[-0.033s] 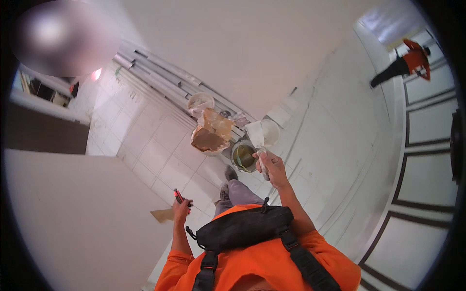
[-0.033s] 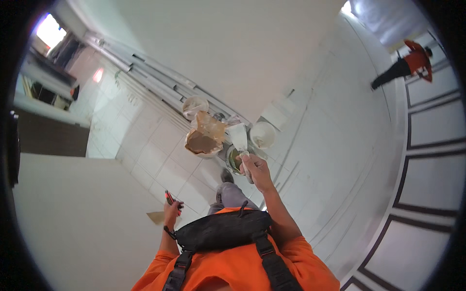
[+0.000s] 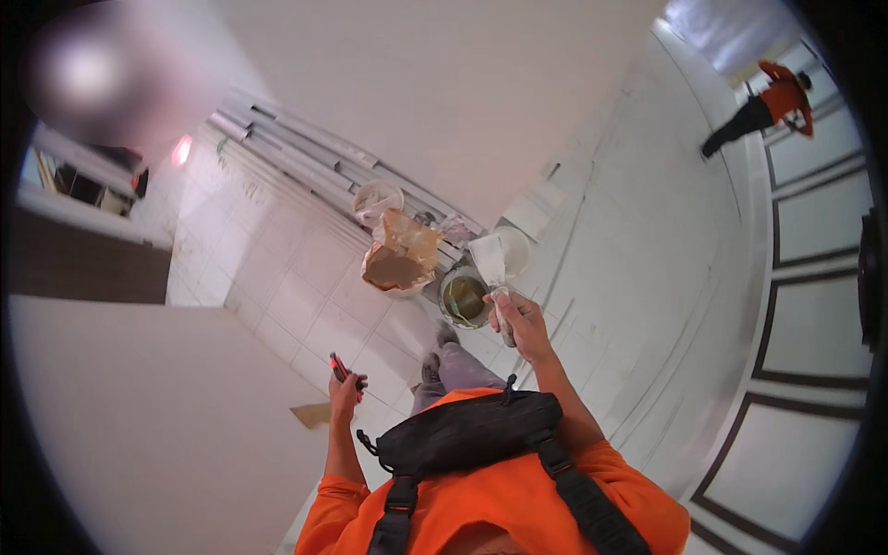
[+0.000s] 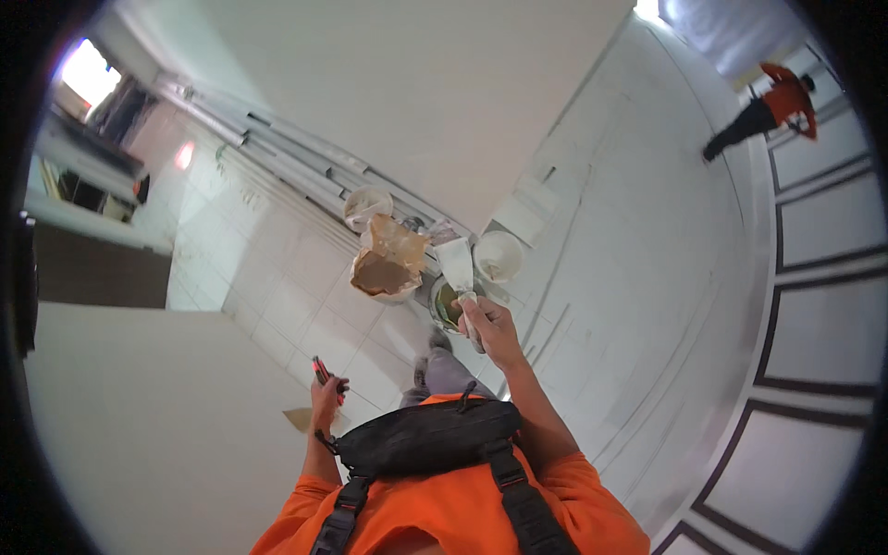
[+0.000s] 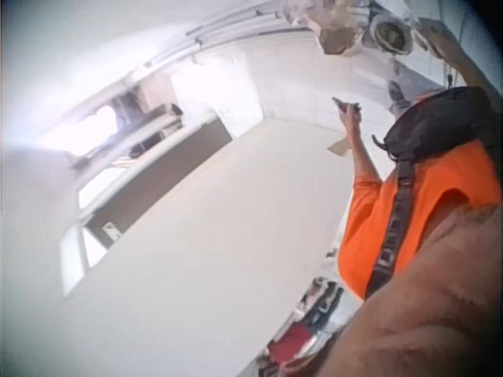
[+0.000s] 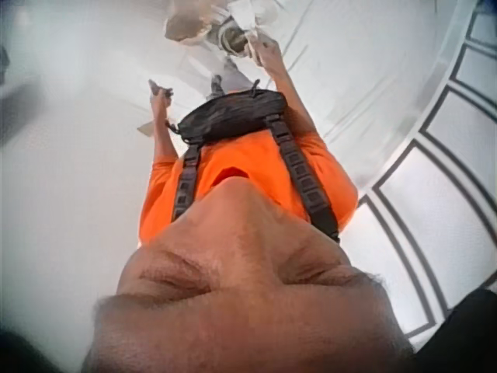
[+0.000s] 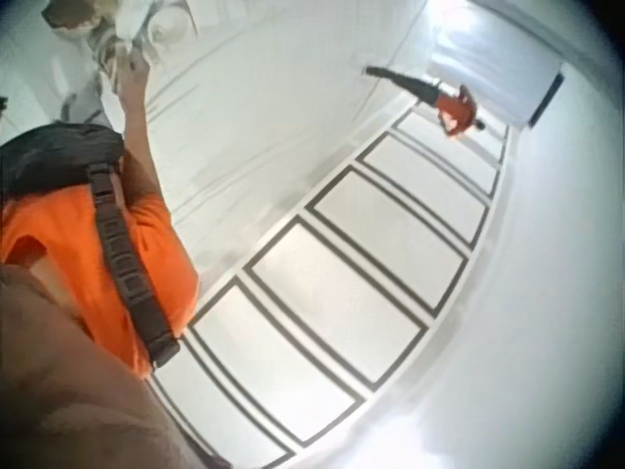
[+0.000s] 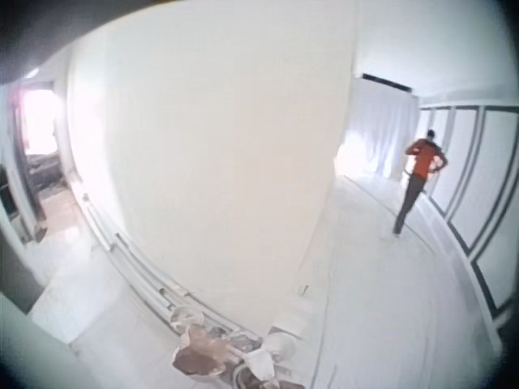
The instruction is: The person retrieves a utility knife and a scraper from a storage area and walks into another room. They then adjust the blade of the utility knife before picking up a hammer and a container from a table.
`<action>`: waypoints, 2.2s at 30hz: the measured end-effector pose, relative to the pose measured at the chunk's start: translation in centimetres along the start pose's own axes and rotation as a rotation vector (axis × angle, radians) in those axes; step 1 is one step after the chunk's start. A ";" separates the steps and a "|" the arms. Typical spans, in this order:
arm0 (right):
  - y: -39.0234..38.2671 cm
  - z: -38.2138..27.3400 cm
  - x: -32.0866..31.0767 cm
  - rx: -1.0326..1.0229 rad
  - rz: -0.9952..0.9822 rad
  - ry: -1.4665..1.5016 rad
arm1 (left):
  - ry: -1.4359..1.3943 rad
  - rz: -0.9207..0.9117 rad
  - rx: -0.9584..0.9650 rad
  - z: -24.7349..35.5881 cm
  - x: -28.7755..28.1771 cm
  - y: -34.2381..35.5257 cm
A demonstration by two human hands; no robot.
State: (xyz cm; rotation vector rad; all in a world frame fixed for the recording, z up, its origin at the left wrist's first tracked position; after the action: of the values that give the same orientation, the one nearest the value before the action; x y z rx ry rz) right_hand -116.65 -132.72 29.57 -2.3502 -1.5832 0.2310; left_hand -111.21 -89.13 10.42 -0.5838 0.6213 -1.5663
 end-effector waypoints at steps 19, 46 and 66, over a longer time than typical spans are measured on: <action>-26.1 8.2 -44.1 0.132 0.527 0.177 | 0.007 -0.988 -0.312 -0.6 72.4 -27.4; -8.7 -5.2 -117.8 0.235 0.766 0.220 | 0.685 -1.279 -0.016 0.9 157.6 -31.3; 26.5 -11.7 -172.0 0.203 0.549 0.001 | 0.614 -0.844 0.031 7.7 206.2 -17.2</action>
State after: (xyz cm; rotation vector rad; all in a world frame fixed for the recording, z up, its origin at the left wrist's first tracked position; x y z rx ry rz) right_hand -155.45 -302.74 26.30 -2.5596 -0.8316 0.4802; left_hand -135.08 -293.90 29.46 -0.3374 0.8591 -2.5937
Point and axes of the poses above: each hand's wrist, its own y-axis towards the middle knuckle, its own x-axis out of the palm, z = x × y, the point moved 7 cm from there along y, towards the middle knuckle, and after that the axes turned 12 degrees about -y, right-handed, at the moved point
